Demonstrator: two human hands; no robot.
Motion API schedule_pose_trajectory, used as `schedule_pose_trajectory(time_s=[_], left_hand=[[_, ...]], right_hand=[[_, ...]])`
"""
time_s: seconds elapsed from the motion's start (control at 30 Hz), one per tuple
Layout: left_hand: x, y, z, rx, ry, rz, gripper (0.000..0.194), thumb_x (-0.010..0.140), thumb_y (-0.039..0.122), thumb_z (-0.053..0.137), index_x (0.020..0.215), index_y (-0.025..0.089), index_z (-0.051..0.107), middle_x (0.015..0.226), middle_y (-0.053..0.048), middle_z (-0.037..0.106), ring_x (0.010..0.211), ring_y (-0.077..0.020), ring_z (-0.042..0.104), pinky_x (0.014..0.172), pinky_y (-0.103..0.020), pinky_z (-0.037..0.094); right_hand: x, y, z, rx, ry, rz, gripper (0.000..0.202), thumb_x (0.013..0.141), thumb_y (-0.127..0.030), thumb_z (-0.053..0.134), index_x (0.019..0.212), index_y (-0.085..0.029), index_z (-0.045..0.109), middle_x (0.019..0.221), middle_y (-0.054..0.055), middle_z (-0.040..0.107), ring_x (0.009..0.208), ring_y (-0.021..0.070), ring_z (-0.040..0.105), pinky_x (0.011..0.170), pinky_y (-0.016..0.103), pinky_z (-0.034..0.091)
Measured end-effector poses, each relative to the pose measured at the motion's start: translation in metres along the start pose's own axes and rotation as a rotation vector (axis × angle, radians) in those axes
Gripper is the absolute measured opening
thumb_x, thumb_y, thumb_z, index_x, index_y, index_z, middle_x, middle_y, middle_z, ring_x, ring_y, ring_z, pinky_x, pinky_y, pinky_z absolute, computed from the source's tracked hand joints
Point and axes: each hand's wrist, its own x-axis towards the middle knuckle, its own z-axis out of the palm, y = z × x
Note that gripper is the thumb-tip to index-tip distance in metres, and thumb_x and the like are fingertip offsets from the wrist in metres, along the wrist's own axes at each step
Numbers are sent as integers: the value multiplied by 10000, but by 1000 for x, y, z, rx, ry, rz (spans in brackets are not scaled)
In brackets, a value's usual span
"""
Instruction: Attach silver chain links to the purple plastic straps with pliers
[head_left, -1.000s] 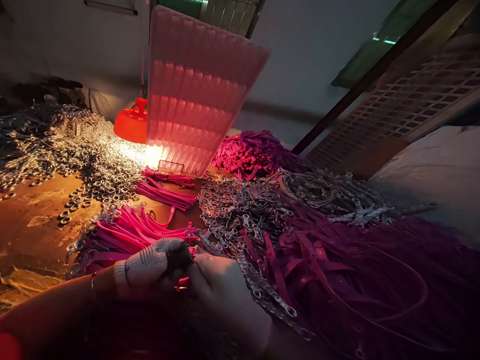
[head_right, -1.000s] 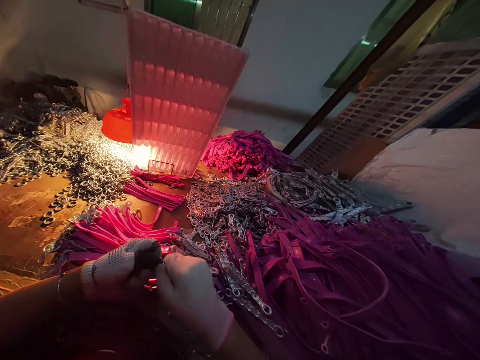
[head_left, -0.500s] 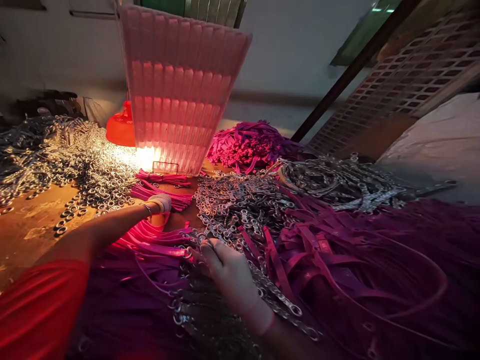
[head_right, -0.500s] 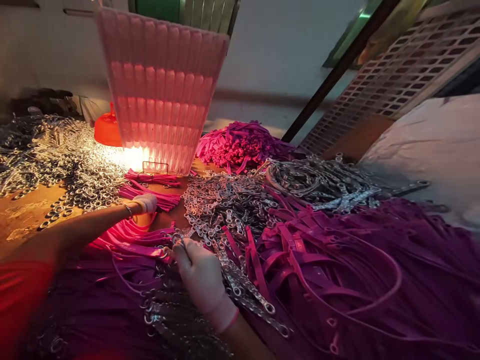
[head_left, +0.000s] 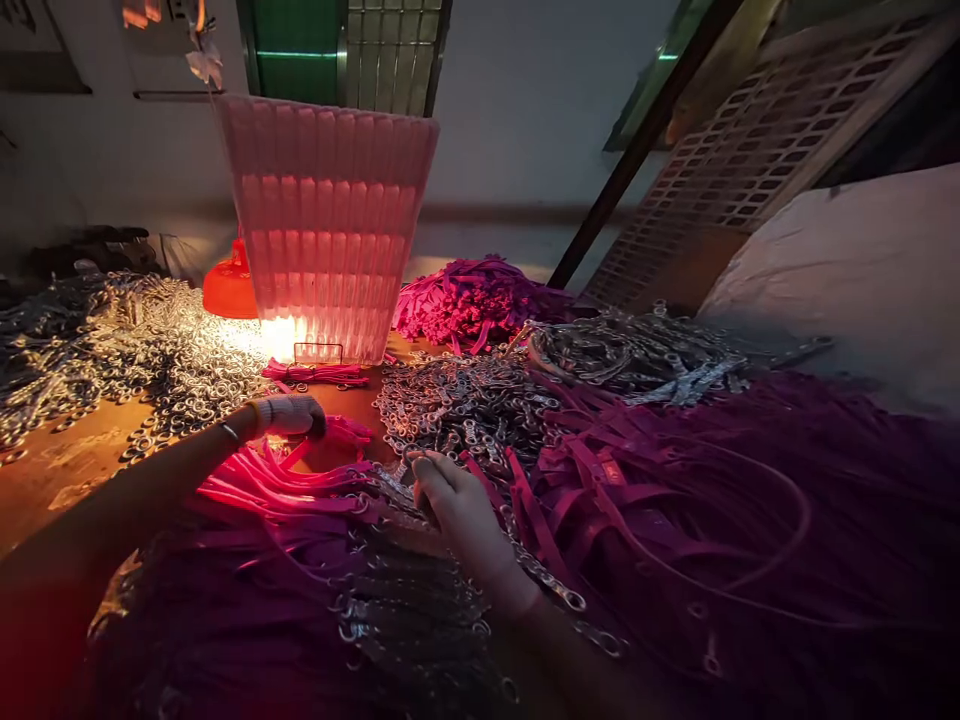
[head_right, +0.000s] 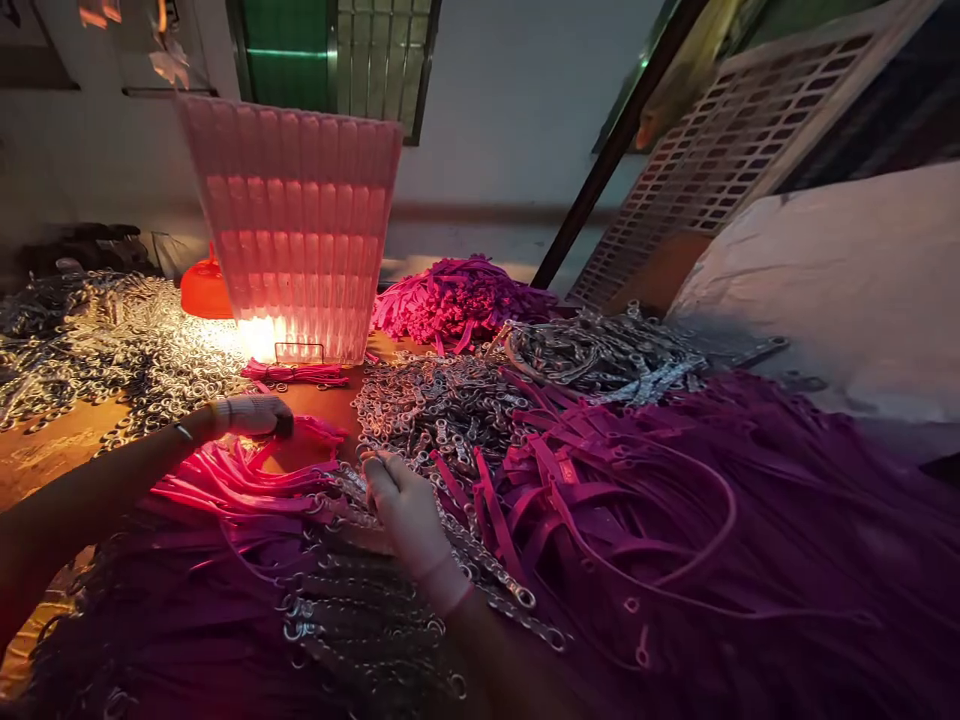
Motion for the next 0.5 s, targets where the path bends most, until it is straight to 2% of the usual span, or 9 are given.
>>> schedule_pose_trajectory(time_s=[0.07, 0.13, 0.27, 0.33, 0.4, 0.5], left_hand=[[-14, 4, -11, 81, -41, -15, 117, 827, 194, 689, 787, 85, 702, 509, 11, 540, 393, -62, 404, 359, -180, 257], [-30, 10, -14, 154, -44, 61, 109, 802, 180, 665, 778, 86, 716, 464, 6, 522, 360, -49, 331, 350, -189, 177], [-60, 19, 3, 368, -62, 324, 183, 821, 187, 565, 920, 121, 704, 758, -49, 697, 487, -63, 453, 434, -176, 319], [-73, 15, 16, 500, -108, 407, 210, 792, 120, 528, 911, 128, 701, 772, -37, 692, 574, -84, 509, 513, -186, 378], [-85, 6, 29, 623, -132, 460, 249, 727, 49, 504, 864, 131, 696, 717, -11, 656, 617, -97, 518, 564, -197, 387], [-102, -10, 51, 601, -88, 488, 273, 708, 37, 492, 852, 141, 699, 746, -11, 658, 678, -121, 543, 612, -218, 409]], right_hand=[[4, 2, 1, 70, -20, 29, 412, 825, -606, 562, 715, -209, 558, 535, -62, 493, 447, 98, 374, 441, 238, 310], [5, 0, 4, 136, -36, 29, 422, 797, -604, 598, 762, -185, 624, 610, -21, 578, 513, 114, 464, 494, 244, 370], [-4, -12, 12, 242, -87, -23, 421, 793, -561, 649, 888, -156, 712, 883, 62, 682, 651, 137, 541, 612, 275, 443], [-13, -20, 16, 285, -120, -52, 380, 824, -527, 636, 896, -163, 719, 950, 67, 677, 652, 126, 532, 610, 273, 433], [-23, -25, 22, 308, -136, -89, 339, 863, -486, 603, 869, -167, 718, 919, 61, 669, 663, 128, 535, 619, 274, 435], [-38, -32, 33, 281, -95, -140, 316, 900, -424, 549, 807, -169, 710, 981, 74, 675, 671, 129, 540, 634, 285, 455]])
